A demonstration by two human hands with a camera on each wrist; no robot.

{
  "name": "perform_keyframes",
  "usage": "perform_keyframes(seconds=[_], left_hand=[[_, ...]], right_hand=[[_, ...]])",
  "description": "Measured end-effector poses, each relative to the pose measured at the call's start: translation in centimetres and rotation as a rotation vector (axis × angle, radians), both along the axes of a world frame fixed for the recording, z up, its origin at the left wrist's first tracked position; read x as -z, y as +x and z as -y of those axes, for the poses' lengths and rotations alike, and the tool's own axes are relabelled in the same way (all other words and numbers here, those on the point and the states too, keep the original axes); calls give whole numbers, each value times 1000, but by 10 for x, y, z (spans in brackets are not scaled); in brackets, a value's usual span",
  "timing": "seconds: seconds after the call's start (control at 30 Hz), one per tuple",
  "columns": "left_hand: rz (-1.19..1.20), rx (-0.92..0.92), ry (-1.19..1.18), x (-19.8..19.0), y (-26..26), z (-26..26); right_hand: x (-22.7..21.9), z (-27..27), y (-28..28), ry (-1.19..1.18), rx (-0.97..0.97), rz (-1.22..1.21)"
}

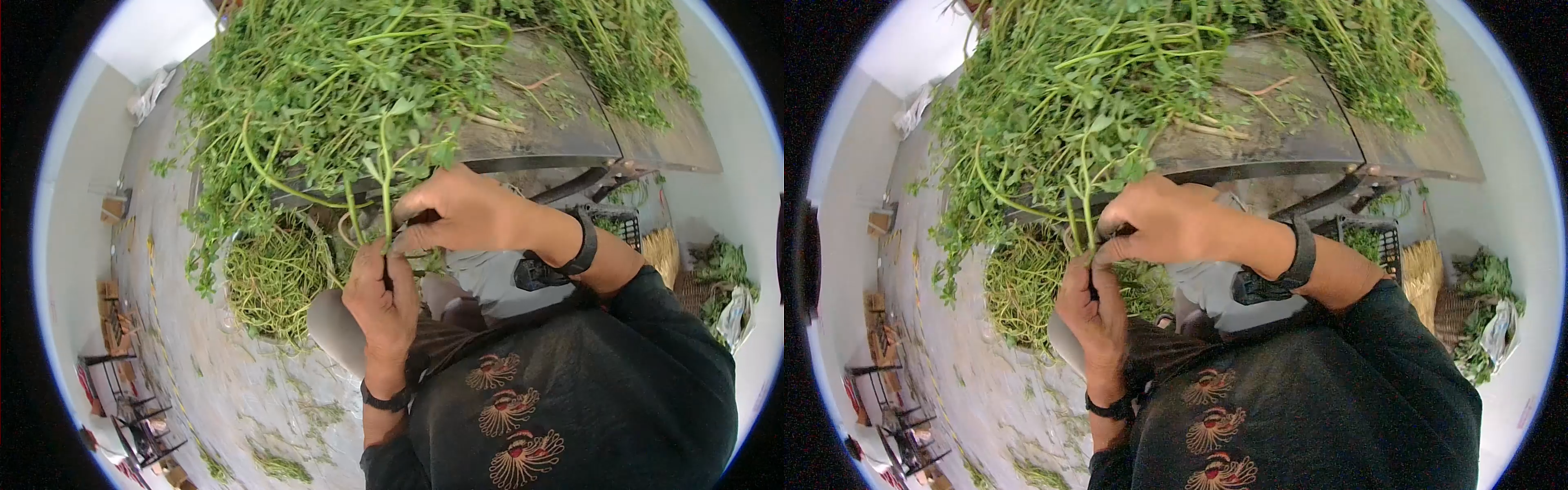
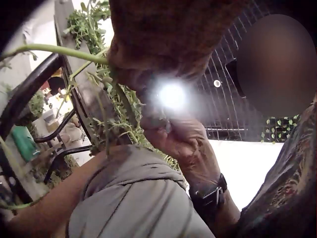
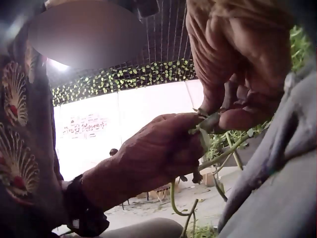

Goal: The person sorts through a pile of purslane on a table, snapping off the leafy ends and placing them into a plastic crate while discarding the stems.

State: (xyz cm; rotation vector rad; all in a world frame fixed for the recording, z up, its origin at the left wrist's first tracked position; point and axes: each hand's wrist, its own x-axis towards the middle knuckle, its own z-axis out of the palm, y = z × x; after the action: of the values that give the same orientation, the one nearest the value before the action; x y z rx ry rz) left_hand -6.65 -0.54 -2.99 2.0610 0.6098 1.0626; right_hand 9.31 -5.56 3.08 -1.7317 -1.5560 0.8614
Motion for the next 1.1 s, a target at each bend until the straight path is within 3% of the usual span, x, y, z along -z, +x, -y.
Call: perform_keyframes(seconds=[0.1,0.23,0.3,0.33,0.4,0.43,0.47,0.53,0.57,0.63,0.67,0.73,0.77,0.9,1.03,1.1], left_hand=[[-22,-80,16,0,0,8],[-55,-93,58,7,-1,15],[-92,-147,-93,13,-4,11],[-89,-152,-93,9,-4,15],[-41,-128,-111,-5,-5,21],[-54,-101,-67,0,-6,23],[-50,-110,-58,-1,-8,25],[-56,-43,-53,-2,-12,31],[-47,-41,-66,-4,-13,35],[-85,-31,-66,-6,-16,38],[-124,-17,-63,-6,-17,39],[-102,1,-73,-6,-19,40],[-86,29,-79,-6,-19,40],[-113,82,-64,-3,-27,37],[-62,93,-241,3,-41,33],[-80,103,-347,-8,-46,27]], right_hand=[[6,15,-3,270,-44,378],[-4,36,-20,216,-16,501],[-11,53,-29,163,-272,443],[-11,56,-28,164,-277,445],[-6,62,-27,270,-240,-177],[-5,64,-21,38,-76,-475],[-8,65,-13,45,-87,-472],[-14,68,6,23,191,-918],[-17,73,12,19,189,-919],[-30,79,20,239,354,-824],[-38,78,18,233,346,-817],[-54,80,10,635,366,119],[-65,79,3,453,336,261],[-11,57,2,324,179,467],[14,38,-10,406,116,398],[14,32,-16,363,-4,377]])
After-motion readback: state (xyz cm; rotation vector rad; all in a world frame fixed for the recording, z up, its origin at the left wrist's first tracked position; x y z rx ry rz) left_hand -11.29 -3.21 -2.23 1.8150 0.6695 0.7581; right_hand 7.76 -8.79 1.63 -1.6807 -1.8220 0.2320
